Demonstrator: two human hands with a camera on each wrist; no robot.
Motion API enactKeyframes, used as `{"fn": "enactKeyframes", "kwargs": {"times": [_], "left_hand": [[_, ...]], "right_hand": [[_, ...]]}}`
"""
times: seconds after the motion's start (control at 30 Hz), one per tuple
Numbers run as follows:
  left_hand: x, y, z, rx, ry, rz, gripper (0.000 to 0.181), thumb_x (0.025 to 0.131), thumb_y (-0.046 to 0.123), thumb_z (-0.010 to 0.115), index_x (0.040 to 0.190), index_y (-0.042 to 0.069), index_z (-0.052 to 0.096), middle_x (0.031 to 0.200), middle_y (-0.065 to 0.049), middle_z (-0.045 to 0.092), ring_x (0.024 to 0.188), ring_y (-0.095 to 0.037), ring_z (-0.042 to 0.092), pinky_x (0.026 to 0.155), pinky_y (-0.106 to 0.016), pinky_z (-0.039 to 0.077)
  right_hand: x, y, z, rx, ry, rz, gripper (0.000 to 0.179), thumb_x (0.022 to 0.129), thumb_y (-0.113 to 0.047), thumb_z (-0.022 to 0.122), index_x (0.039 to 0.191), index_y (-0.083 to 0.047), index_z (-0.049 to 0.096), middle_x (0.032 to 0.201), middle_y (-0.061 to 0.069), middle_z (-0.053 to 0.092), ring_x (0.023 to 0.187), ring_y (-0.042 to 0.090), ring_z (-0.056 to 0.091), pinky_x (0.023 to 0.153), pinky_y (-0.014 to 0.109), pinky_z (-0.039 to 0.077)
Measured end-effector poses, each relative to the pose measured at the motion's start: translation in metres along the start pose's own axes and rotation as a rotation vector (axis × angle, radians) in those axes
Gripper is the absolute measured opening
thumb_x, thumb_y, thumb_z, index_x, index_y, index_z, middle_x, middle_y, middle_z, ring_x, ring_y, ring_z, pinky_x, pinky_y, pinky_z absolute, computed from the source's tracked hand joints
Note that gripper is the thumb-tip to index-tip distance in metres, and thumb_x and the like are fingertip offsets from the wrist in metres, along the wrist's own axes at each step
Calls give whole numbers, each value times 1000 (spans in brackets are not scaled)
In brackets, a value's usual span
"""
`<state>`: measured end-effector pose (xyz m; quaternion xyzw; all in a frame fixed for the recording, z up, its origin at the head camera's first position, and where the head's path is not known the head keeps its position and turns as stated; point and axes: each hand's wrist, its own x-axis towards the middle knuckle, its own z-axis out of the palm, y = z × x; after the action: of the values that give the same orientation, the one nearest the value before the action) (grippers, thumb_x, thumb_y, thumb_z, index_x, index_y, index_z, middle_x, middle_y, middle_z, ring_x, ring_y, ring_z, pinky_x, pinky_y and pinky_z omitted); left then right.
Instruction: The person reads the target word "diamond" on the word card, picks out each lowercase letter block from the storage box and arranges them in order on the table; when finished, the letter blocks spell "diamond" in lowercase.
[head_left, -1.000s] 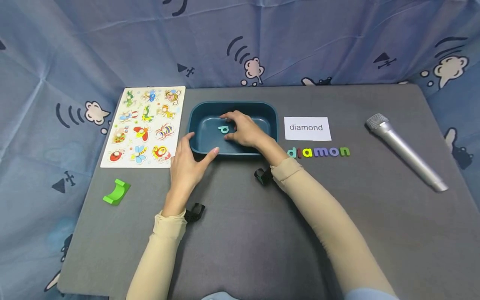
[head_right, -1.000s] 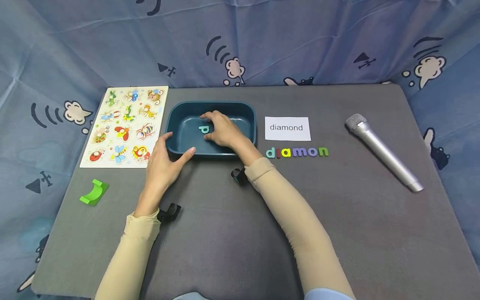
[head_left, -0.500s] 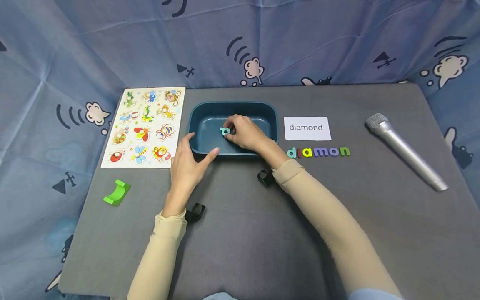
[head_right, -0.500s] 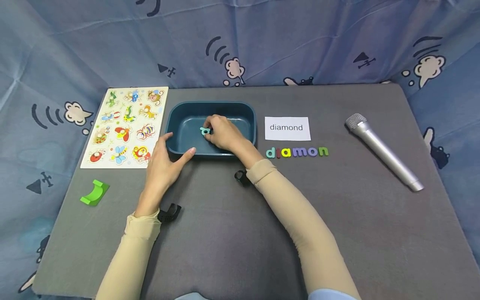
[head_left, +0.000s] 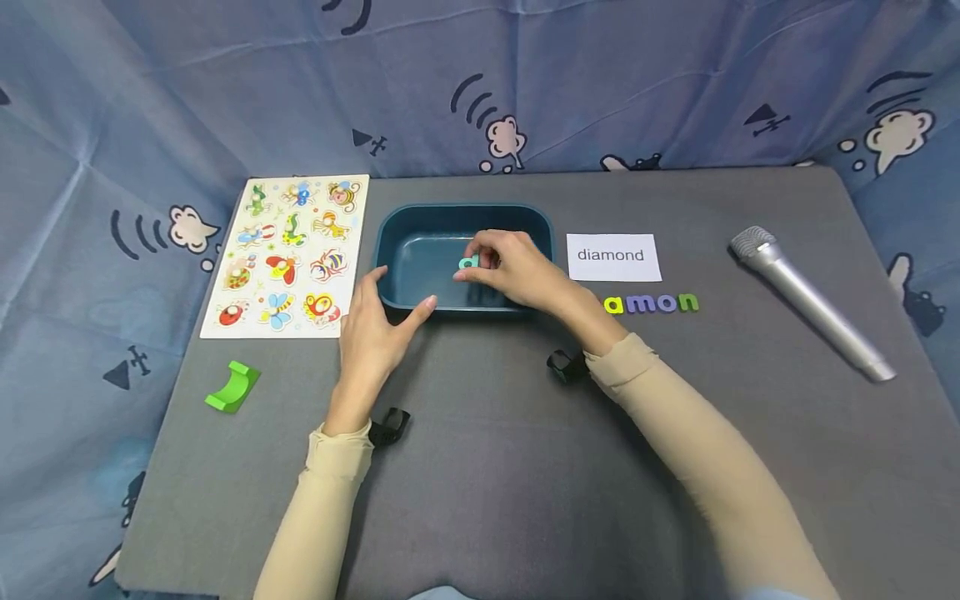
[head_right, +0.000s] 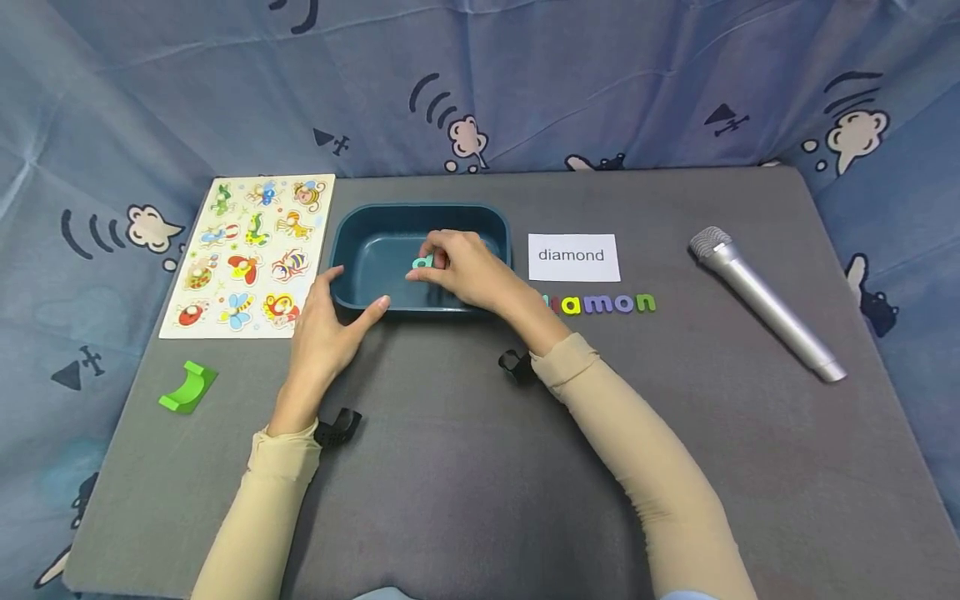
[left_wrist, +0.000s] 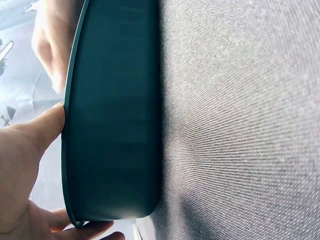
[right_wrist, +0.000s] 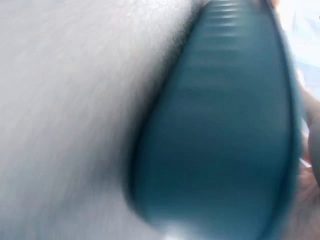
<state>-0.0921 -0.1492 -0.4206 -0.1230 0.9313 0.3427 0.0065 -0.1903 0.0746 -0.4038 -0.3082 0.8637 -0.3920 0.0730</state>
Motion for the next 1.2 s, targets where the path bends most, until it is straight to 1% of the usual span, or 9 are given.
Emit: {"fn": "enactKeyframes", "kwargs": {"times": [0.17,0.27,0.4,0.53,0.6,0.8,0.9,1.0,1.2], "left_hand": [[0,0,1,-7,6,-4,98,91,64,73,164,11,33,167,-16,41,150,-37,44,117,-60,35],[0,0,2,-7,14,0,97,92,63,73,164,11,34,167,-16,42,150,-37,44,116,-60,35],[0,0,2,-6,15,2,97,92,63,73,164,11,34,167,-16,41,151,-36,43,117,-61,34],[-1,0,2,-7,16,1,97,92,63,74,164,11,34,167,-16,41,151,-37,43,117,-61,35],[-1,0,2,-9,18,-1,97,91,64,74,164,12,34,167,-16,41,150,-37,44,117,-61,35],[-2,0,2,-13,17,-2,97,91,64,74,163,12,34,167,-16,41,149,-39,44,118,-63,34],[-1,0,2,-12,16,4,97,92,63,73,163,11,34,167,-17,41,150,-39,44,119,-63,34],[-2,0,2,-10,21,4,97,91,63,73,163,12,34,167,-16,41,150,-41,45,119,-64,33],[-2,-1,2,-4,19,4,97,92,64,73,163,12,34,167,-16,42,150,-41,45,120,-65,32]], "right_hand": [[-31,1,-27,-8,104,-93,28,85,-17,91,105,-5,76,81,6,63,72,16,55,68,27,46],[-53,9,-43,-56,158,-148,29,83,-10,91,106,-5,77,79,5,64,69,13,56,66,22,46],[-84,23,-64,-140,226,-159,28,82,-3,90,107,-4,78,80,5,66,71,13,58,66,17,45],[-114,37,-85,-213,289,-81,29,81,-2,91,107,-5,79,95,8,71,83,18,62,71,16,43],[-127,46,-95,-250,319,-44,30,80,-2,91,107,-5,79,101,9,72,86,15,61,72,17,42],[-164,75,-115,-311,375,61,30,85,-1,87,113,-1,79,99,12,70,78,-8,49,68,13,40],[-179,87,-123,-340,379,130,34,86,-2,87,119,-2,77,99,14,69,78,-11,46,68,11,39],[-192,96,-128,-358,369,197,40,83,-1,88,120,-1,76,97,15,69,76,-10,47,69,7,38],[-206,109,-131,-355,311,285,36,80,3,89,114,6,75,95,21,69,73,-19,46,67,7,36]]}}
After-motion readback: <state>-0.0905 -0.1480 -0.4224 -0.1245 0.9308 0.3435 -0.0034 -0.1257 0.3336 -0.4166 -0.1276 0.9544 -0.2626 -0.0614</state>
